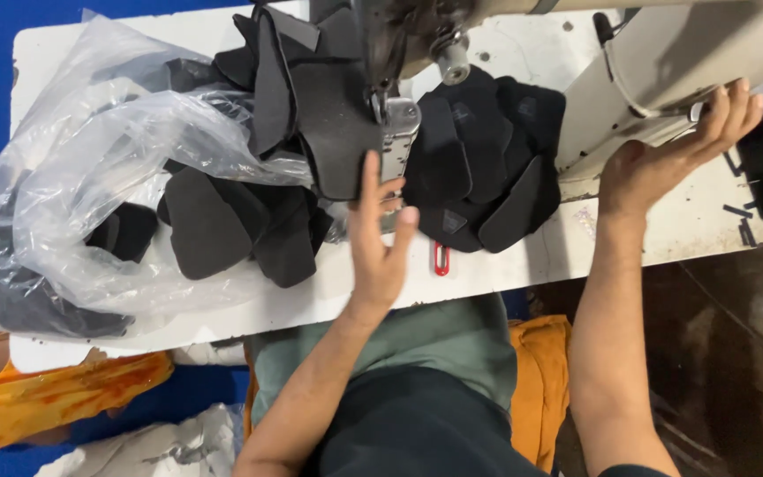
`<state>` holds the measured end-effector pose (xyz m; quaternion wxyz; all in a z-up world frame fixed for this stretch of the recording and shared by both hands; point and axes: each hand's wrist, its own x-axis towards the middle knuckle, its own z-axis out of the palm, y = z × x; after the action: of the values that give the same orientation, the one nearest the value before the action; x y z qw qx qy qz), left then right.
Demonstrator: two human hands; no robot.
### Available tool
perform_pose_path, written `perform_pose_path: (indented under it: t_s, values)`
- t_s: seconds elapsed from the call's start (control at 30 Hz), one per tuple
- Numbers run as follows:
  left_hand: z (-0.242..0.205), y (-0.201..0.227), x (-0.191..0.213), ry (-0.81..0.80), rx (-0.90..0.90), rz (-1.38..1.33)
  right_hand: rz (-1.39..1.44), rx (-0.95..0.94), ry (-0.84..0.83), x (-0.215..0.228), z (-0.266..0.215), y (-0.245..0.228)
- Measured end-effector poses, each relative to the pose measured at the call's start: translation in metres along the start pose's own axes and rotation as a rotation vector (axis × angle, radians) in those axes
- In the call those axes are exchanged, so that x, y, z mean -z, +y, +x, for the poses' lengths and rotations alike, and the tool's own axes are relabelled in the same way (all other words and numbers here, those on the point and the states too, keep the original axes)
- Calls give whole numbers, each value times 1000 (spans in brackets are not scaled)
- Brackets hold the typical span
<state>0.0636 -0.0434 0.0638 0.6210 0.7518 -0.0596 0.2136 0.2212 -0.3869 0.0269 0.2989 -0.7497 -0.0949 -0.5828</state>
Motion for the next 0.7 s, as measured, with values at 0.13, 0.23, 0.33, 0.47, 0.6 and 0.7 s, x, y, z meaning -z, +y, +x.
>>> perform_pose_path:
  t_s: [0.13,0.23,0.33,0.47,0.6,0.7]
  values:
    - [41,-26,29,115,-9,-404,-107,33,-143,37,38,-42]
    - [60,0,51,130,104,-206,21,-9,-280,36,37,-81]
    - [25,10,58,69,-72,179,121,-147,-406,0,7,-148]
    - [-26,-1,86,78,-15,86,50,-241,-790,-24,-37,-196]
    - [-34,-32,159,322,25,585,175,-376,-754,-27,-72,-151]
    - [-24,-40,201,314,10,987,347,-605,-720,8,-74,-147]
